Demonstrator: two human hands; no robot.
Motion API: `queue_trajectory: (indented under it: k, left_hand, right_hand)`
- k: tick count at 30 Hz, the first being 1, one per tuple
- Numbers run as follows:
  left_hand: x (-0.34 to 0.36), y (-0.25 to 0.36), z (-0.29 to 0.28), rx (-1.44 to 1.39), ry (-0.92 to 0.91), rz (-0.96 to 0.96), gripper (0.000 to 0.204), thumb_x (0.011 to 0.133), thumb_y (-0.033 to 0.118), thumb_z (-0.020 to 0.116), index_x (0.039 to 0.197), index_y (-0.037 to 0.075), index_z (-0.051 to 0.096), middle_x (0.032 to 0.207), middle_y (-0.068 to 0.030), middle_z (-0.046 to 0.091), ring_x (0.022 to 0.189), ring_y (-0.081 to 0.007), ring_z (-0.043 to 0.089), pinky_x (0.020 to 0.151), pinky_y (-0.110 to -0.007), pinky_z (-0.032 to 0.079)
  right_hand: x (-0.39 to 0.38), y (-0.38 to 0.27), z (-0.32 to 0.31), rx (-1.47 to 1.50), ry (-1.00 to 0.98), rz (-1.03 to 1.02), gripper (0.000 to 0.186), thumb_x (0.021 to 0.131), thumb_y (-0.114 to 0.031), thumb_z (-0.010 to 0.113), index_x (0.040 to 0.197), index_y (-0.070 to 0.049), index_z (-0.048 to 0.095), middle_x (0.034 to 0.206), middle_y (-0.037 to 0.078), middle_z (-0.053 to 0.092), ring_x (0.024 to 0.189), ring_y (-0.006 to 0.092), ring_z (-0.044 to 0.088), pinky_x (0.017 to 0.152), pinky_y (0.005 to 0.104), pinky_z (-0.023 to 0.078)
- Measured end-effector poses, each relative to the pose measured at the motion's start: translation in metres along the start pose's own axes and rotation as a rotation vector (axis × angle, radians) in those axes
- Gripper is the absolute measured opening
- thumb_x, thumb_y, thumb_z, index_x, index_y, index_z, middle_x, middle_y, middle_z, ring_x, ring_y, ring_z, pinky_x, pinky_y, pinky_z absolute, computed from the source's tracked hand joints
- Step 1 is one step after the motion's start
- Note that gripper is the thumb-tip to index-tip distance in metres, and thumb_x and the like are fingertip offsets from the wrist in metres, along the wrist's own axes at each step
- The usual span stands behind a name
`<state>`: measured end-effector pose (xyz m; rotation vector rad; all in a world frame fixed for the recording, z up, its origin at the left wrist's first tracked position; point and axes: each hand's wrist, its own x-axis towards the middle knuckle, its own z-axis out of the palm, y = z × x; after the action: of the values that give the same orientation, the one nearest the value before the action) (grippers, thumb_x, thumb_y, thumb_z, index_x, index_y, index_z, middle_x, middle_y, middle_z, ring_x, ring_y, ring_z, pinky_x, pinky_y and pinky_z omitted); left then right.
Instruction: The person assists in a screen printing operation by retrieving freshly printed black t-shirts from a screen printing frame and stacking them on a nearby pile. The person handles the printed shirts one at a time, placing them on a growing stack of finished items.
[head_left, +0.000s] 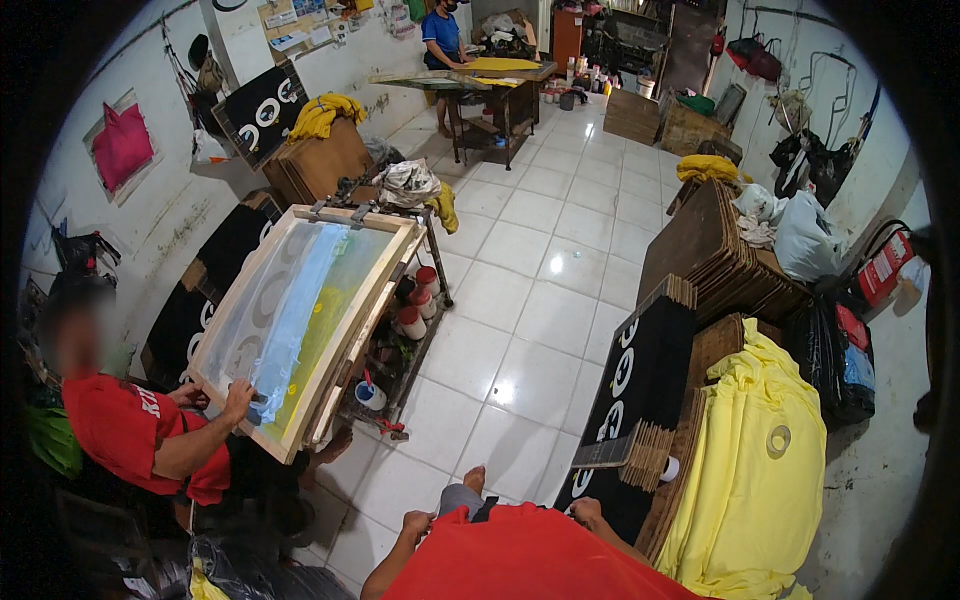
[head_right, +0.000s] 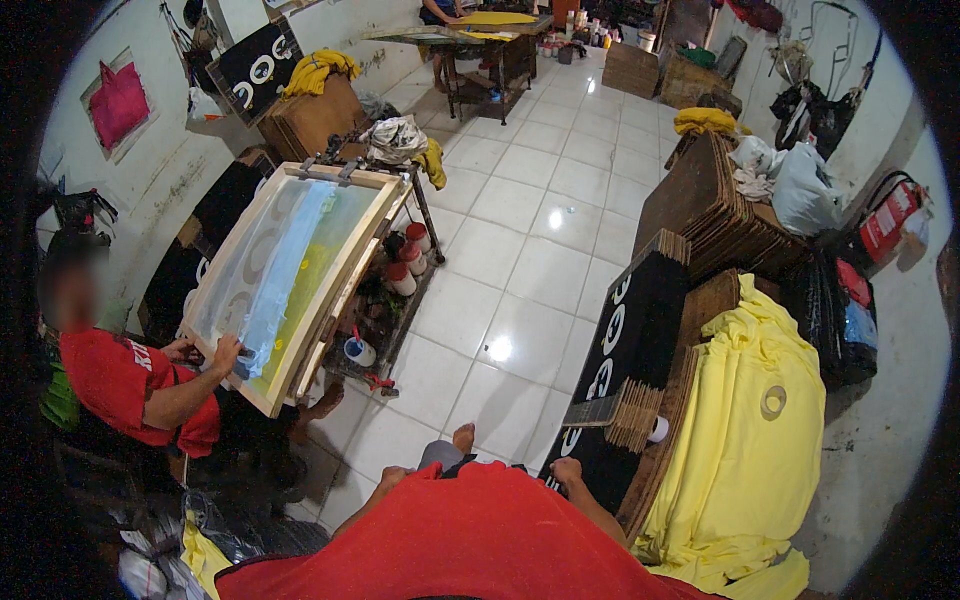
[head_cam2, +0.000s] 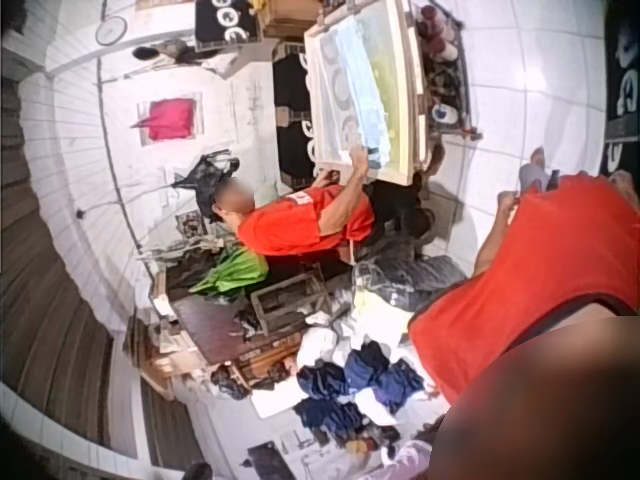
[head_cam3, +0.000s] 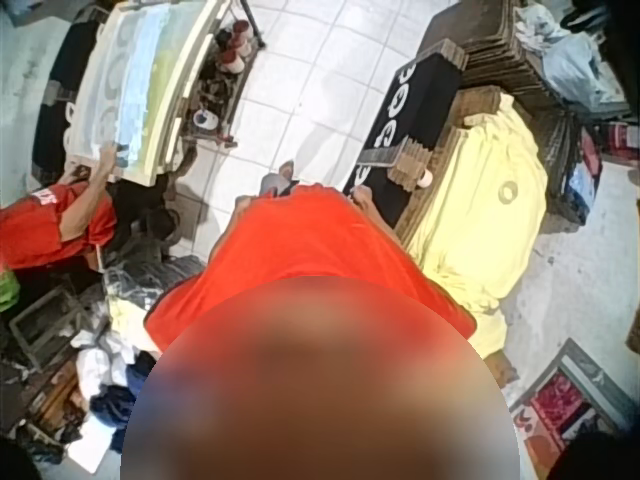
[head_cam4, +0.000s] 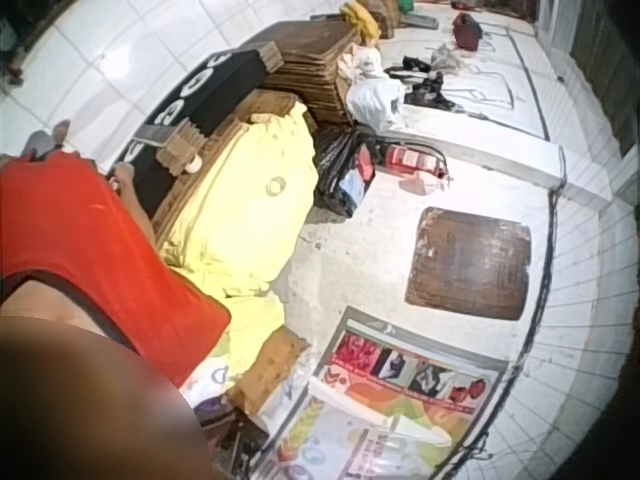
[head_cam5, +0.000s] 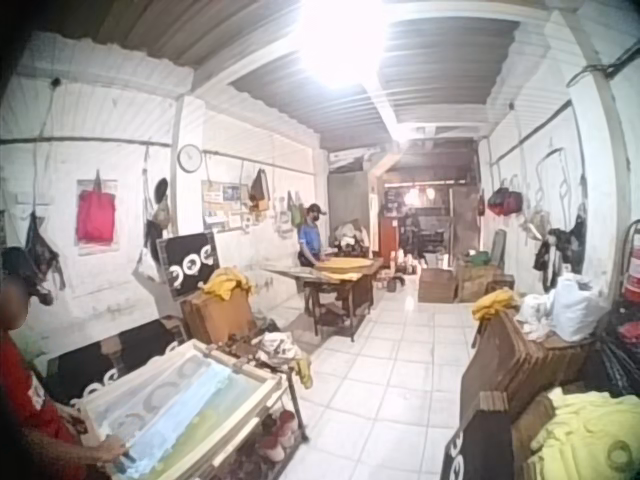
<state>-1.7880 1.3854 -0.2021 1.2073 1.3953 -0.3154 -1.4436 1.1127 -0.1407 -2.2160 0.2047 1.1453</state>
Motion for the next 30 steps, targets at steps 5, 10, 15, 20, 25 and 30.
queue_trajectory:
  k: [5, 10, 15, 20, 25, 30]
  left_hand:
    - [0.002, -0.003, -0.004, 0.079, -0.044, 0.095, 0.018, 0.080, 0.020, 0.067, 0.077, 0.003, 0.062, 0.066, -0.0055, 0.060, 0.055, -0.0146, 0.054, 0.049, -0.029, 0.041]
    - [0.002, -0.007, -0.004, 0.032, 0.010, 0.052, 0.018, 0.080, 0.021, 0.067, 0.078, 0.004, 0.063, 0.068, -0.0059, 0.062, 0.056, -0.0152, 0.056, 0.050, -0.030, 0.041]
    - [-0.001, -0.005, -0.006, 0.011, 0.019, 0.033, 0.018, 0.080, 0.021, 0.068, 0.078, 0.004, 0.063, 0.068, -0.0061, 0.062, 0.056, -0.0155, 0.056, 0.050, -0.030, 0.041]
    - [-0.008, -0.007, -0.010, -0.002, 0.020, -0.006, 0.018, 0.079, 0.021, 0.068, 0.078, 0.003, 0.063, 0.067, -0.0063, 0.062, 0.056, -0.0155, 0.056, 0.049, -0.030, 0.041]
    - [-0.015, -0.014, -0.016, -0.008, 0.013, 0.006, 0.018, 0.080, 0.021, 0.067, 0.078, 0.003, 0.064, 0.067, -0.0063, 0.063, 0.056, -0.0149, 0.055, 0.049, -0.030, 0.040]
    - [-0.025, -0.013, -0.022, -0.075, 0.014, 0.000, 0.018, 0.081, 0.020, 0.066, 0.077, 0.003, 0.064, 0.067, -0.0062, 0.063, 0.054, -0.0147, 0.054, 0.050, -0.030, 0.040]
  right_hand:
    - [-0.007, -0.007, 0.002, 0.020, 0.034, 0.018, 0.014, 0.080, 0.002, 0.053, 0.091, 0.005, 0.060, 0.077, 0.014, 0.060, 0.061, 0.0219, 0.058, 0.052, 0.0341, 0.048]
    - [-0.007, -0.009, 0.003, -0.017, 0.035, 0.000, 0.015, 0.079, 0.001, 0.054, 0.091, 0.004, 0.062, 0.076, 0.015, 0.061, 0.062, 0.0218, 0.059, 0.053, 0.0345, 0.048]
    - [0.001, -0.006, 0.005, -0.056, 0.039, 0.019, 0.012, 0.079, -0.001, 0.055, 0.088, 0.003, 0.062, 0.074, 0.014, 0.062, 0.061, 0.0203, 0.058, 0.053, 0.0345, 0.048]
    - [0.004, -0.001, 0.008, -0.058, 0.016, 0.025, 0.013, 0.079, -0.001, 0.055, 0.088, 0.005, 0.062, 0.073, 0.013, 0.061, 0.060, 0.0199, 0.058, 0.052, 0.0340, 0.047]
    - [0.008, 0.005, 0.016, -0.052, 0.015, 0.008, 0.012, 0.078, -0.001, 0.057, 0.087, 0.003, 0.063, 0.071, 0.012, 0.062, 0.059, 0.0194, 0.059, 0.054, 0.0335, 0.047]
    - [0.018, 0.013, 0.026, -0.091, 0.034, -0.035, 0.012, 0.077, -0.003, 0.059, 0.086, 0.002, 0.065, 0.072, 0.012, 0.063, 0.060, 0.0189, 0.060, 0.055, 0.0332, 0.048]
